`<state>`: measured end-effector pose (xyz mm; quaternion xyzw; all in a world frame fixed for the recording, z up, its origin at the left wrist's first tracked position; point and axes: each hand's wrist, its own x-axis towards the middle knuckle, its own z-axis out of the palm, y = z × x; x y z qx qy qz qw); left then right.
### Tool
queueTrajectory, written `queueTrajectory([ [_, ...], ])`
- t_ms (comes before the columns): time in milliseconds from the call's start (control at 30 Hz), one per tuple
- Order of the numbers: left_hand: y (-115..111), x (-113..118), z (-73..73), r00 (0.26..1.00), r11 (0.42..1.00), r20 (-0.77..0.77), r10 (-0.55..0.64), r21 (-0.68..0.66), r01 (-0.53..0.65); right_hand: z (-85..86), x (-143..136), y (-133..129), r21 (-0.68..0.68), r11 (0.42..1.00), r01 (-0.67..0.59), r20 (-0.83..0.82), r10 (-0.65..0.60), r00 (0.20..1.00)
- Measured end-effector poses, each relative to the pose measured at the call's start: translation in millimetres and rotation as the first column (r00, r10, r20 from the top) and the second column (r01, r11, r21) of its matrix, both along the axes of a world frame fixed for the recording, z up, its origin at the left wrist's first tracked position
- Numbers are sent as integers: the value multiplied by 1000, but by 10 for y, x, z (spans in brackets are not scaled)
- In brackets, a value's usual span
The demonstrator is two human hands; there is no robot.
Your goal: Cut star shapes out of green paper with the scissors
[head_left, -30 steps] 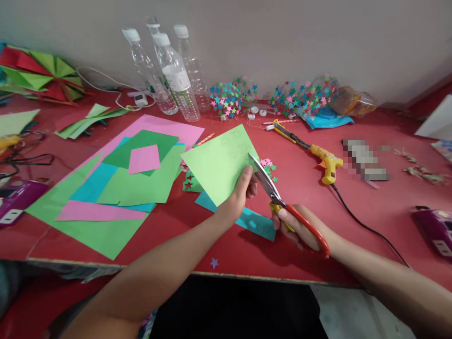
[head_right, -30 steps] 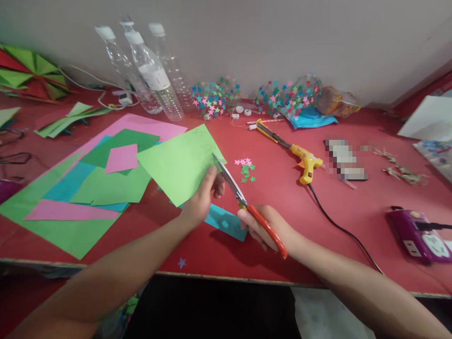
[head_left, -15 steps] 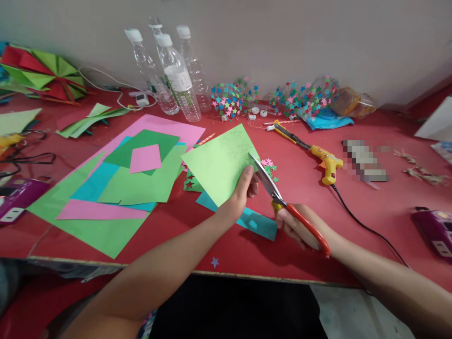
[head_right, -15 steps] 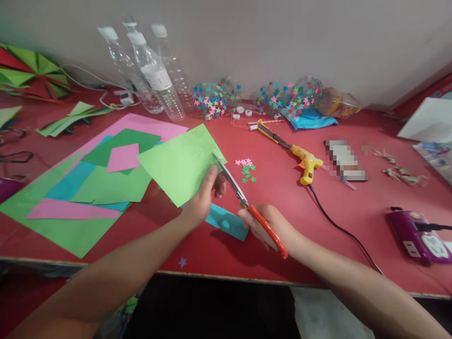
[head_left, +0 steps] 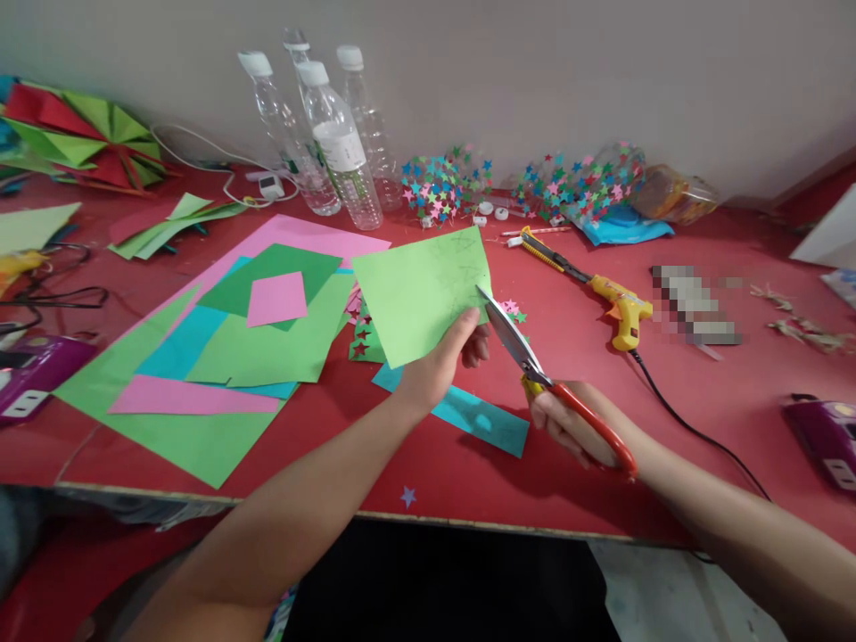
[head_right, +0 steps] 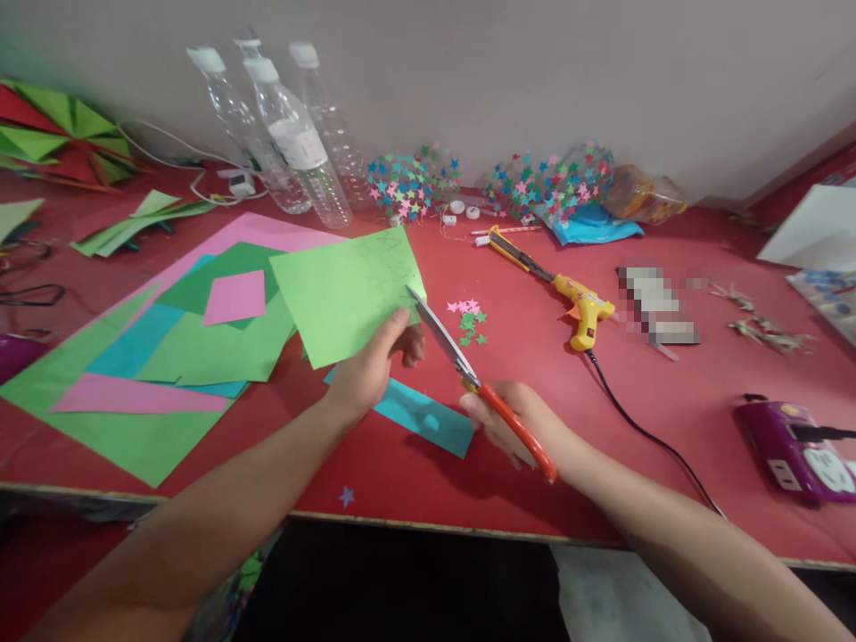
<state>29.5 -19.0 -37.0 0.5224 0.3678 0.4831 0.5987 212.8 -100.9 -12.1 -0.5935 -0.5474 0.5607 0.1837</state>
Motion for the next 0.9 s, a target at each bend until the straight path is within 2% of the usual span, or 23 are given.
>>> queueTrajectory([
  [133, 68, -63, 13, 996, 999, 91, 17, -29, -14, -27, 8, 20, -3, 1000, 1, -8, -1, 1000],
  [333, 111, -108, 100, 985, 982, 162, -67, -166, 94, -40, 19, 44, 45, 998, 46, 19, -47, 999],
  [467, 126, -83, 121, 968, 979, 250, -20, -192, 70, -82, 46, 53, 166, 986, 20, 53, -29, 998],
  [567, 136, -63, 124, 962, 981, 272, 23, -193, 31, -106, 54, 55, 194, 981, 0, 62, -12, 998],
  [733, 151, -92, 119, 987, 995, 152, 50, -98, -35, -55, 74, 56, 149, 989, -22, 41, 16, 999],
  [900, 219, -194, 79, 995, 993, 6, 99, 68, -99, -8, 97, 63, 180, 975, -132, 40, 126, 991],
])
